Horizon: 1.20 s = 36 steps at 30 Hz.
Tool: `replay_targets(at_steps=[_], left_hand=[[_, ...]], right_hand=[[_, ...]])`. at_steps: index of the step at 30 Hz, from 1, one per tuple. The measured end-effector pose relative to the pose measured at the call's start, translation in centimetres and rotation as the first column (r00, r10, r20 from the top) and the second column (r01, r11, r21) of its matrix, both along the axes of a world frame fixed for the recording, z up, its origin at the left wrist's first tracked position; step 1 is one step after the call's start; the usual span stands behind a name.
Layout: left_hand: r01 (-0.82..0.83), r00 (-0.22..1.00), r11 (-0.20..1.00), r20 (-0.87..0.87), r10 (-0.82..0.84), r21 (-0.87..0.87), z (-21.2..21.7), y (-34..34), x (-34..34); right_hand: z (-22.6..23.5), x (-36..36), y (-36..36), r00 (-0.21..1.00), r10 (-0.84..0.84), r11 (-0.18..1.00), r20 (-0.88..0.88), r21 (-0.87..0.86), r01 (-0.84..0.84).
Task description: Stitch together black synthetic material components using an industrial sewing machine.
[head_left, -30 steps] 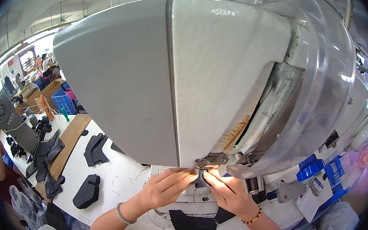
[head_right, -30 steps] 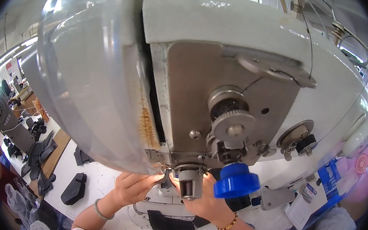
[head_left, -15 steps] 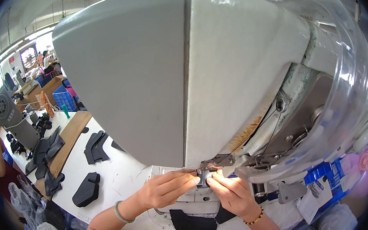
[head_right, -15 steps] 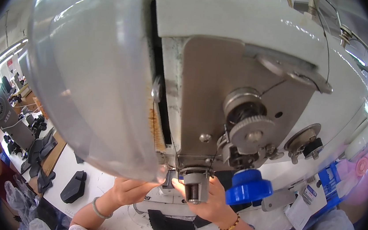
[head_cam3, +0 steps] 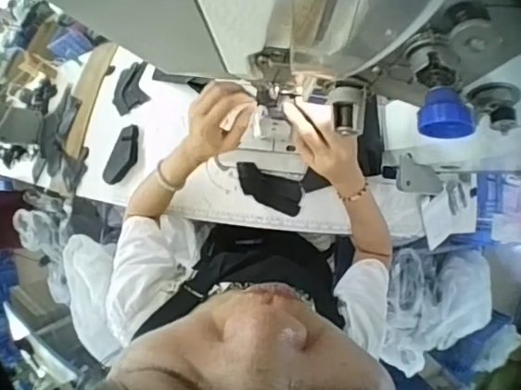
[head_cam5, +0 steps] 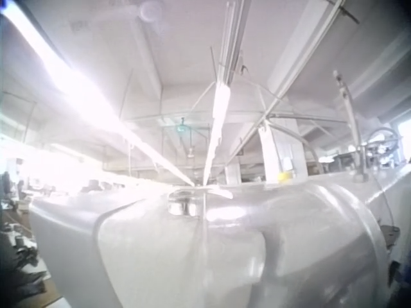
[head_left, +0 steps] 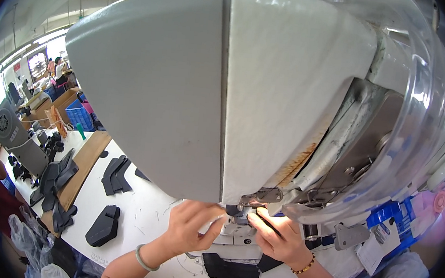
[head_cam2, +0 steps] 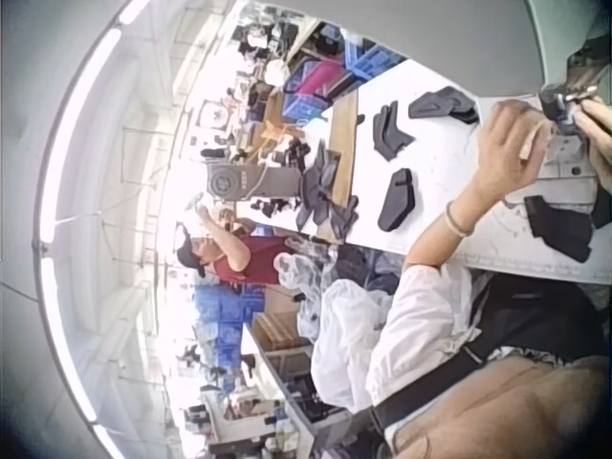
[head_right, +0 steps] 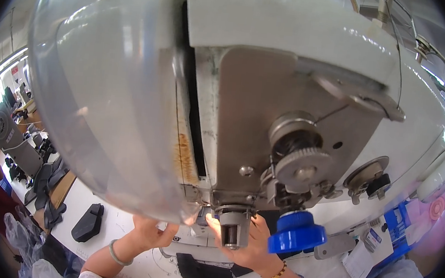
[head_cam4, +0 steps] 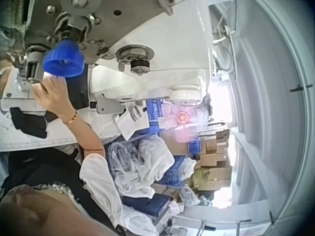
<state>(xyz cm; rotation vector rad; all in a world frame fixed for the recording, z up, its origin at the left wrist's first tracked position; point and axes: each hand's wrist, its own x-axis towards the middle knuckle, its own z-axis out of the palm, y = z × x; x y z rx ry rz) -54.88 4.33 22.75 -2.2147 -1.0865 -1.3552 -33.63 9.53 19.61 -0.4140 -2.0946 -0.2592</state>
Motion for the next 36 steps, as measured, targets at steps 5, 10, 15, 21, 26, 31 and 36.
replay_targets(at_steps=[5, 10, 15, 21, 26, 31, 36], left_hand=[[0.667, 0.535, 0.406, 0.781, 0.322, -0.625, 2.5, -0.2, 2.0], [0.735, 0.466, 0.45, 0.859, 0.211, -0.508, 1.6, 0.0, 1.7], [0.766, 0.468, 0.417, 0.869, 0.159, -0.489, 1.2, 0.2, 1.5], [0.765, 0.469, 0.397, 0.861, 0.198, -0.508, 1.5, 0.0, 1.7], [0.779, 0.398, 0.41, 0.879, 0.263, -0.475, 0.4, 0.6, 1.4], [0.748, 0.439, 0.463, 0.877, 0.194, -0.476, 0.4, 0.8, 1.5], [0.646, 0.526, 0.542, 0.828, 0.194, -0.537, 0.9, 0.6, 1.9]], right_hand=[[0.8, -0.1, 0.2, 0.996, -0.089, 0.983, 0.008, 0.162, 0.087], [1.4, -0.6, -0.3, 0.997, -0.072, 0.992, -0.014, 0.1, 0.073], [0.3, -0.1, -0.6, 0.998, -0.053, 0.999, 0.021, 0.0, 0.053], [-1.4, 0.4, -0.4, 0.998, -0.052, 0.988, 0.029, -0.144, 0.056], [-0.8, 0.1, 0.0, 1.0, -0.001, 0.967, -0.004, -0.253, 0.0], [-2.2, 0.0, 1.0, 0.998, 0.041, 0.959, -0.053, -0.279, -0.054], [-1.2, -0.3, 0.9, 0.997, 0.037, 0.971, -0.068, -0.233, -0.052]])
